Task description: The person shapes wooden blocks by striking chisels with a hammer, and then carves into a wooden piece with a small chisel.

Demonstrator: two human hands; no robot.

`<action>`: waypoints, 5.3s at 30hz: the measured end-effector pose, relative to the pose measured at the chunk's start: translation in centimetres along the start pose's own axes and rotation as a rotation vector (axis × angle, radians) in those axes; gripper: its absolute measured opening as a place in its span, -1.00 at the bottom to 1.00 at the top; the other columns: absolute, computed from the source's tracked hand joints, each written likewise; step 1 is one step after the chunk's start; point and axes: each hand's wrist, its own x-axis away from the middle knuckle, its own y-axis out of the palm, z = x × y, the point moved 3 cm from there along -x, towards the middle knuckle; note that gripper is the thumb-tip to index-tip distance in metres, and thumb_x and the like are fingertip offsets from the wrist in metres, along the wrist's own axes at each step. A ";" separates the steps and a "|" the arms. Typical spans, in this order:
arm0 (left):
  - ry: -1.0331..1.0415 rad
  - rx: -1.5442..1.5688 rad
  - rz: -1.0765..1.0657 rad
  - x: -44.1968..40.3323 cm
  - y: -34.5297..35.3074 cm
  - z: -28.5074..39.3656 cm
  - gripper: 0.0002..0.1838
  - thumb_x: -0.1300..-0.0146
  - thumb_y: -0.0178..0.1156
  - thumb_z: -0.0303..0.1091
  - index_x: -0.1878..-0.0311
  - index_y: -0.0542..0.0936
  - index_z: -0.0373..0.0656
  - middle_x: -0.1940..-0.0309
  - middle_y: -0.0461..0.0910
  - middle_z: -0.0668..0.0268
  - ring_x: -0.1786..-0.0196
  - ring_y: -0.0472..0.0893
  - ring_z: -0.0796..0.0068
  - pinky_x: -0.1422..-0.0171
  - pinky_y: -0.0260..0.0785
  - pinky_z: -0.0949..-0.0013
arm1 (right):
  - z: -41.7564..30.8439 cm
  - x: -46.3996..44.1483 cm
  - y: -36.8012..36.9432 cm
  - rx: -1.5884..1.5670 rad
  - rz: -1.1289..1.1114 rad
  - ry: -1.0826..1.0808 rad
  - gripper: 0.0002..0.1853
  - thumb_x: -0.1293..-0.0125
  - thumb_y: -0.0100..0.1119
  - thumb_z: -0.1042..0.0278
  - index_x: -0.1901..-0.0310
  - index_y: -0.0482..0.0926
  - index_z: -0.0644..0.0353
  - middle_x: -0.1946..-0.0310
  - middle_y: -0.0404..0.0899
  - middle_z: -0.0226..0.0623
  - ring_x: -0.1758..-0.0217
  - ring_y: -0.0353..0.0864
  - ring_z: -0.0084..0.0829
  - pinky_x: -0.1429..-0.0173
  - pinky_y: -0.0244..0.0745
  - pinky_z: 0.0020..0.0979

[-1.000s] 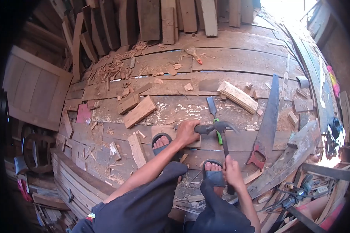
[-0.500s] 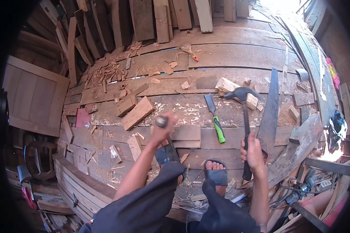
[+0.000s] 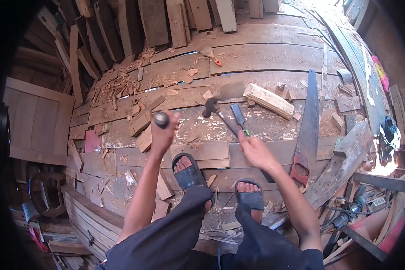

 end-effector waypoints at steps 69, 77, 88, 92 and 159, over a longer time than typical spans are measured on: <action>0.208 -0.509 -0.248 4.3 13.4 -4.6 -0.73 0.02 0.41 -0.46 0.17 0.69 -0.16 0.42 0.70 -0.03 0.27 0.71 -0.17 0.17 0.56 -0.07 | 4.6 6.4 -3.8 -0.535 0.268 0.089 -0.26 -0.54 -0.32 -0.63 0.29 0.35 0.00 0.67 0.21 -0.63 0.75 0.17 -0.73 0.65 0.22 -0.59; 0.156 -0.370 -0.154 4.0 13.0 -3.8 -0.76 0.00 0.37 -0.46 0.19 0.70 -0.12 0.43 0.70 -0.03 0.27 0.71 -0.20 0.18 0.55 -0.12 | 5.1 7.2 -3.6 -0.532 0.263 0.088 -0.24 -0.57 -0.32 -0.60 0.30 0.37 0.06 0.66 0.24 -0.59 0.71 0.21 -0.70 0.61 0.22 -0.56; 0.183 -0.384 -0.153 4.1 13.0 -4.5 -0.76 0.01 0.37 -0.45 0.20 0.67 -0.14 0.45 0.69 -0.04 0.28 0.71 -0.21 0.19 0.56 -0.13 | 6.2 10.2 -8.8 -0.586 0.481 -0.063 -0.34 -0.65 -0.30 -0.47 0.30 0.34 0.03 0.67 0.21 -0.59 0.73 0.16 -0.68 0.63 0.15 -0.54; 0.150 -0.348 -0.110 3.8 12.9 -4.1 -0.76 -0.01 0.37 -0.44 0.18 0.70 -0.11 0.45 0.69 -0.03 0.29 0.71 -0.19 0.20 0.56 -0.11 | 3.0 10.3 -8.3 -0.925 0.469 -0.236 -0.37 -0.66 -0.31 -0.46 0.30 0.29 -0.02 0.68 0.13 -0.60 0.74 0.10 -0.68 0.64 0.12 -0.54; 0.150 -0.531 -0.237 4.8 12.9 -6.5 -0.80 0.01 0.39 -0.40 0.27 0.66 -0.13 0.44 0.69 -0.01 0.26 0.71 -0.20 0.14 0.54 -0.17 | 6.0 10.9 -6.0 -0.925 0.380 -0.013 -0.32 -0.60 -0.34 -0.56 0.32 0.29 -0.05 0.68 0.12 -0.66 0.74 0.10 -0.71 0.65 0.06 -0.55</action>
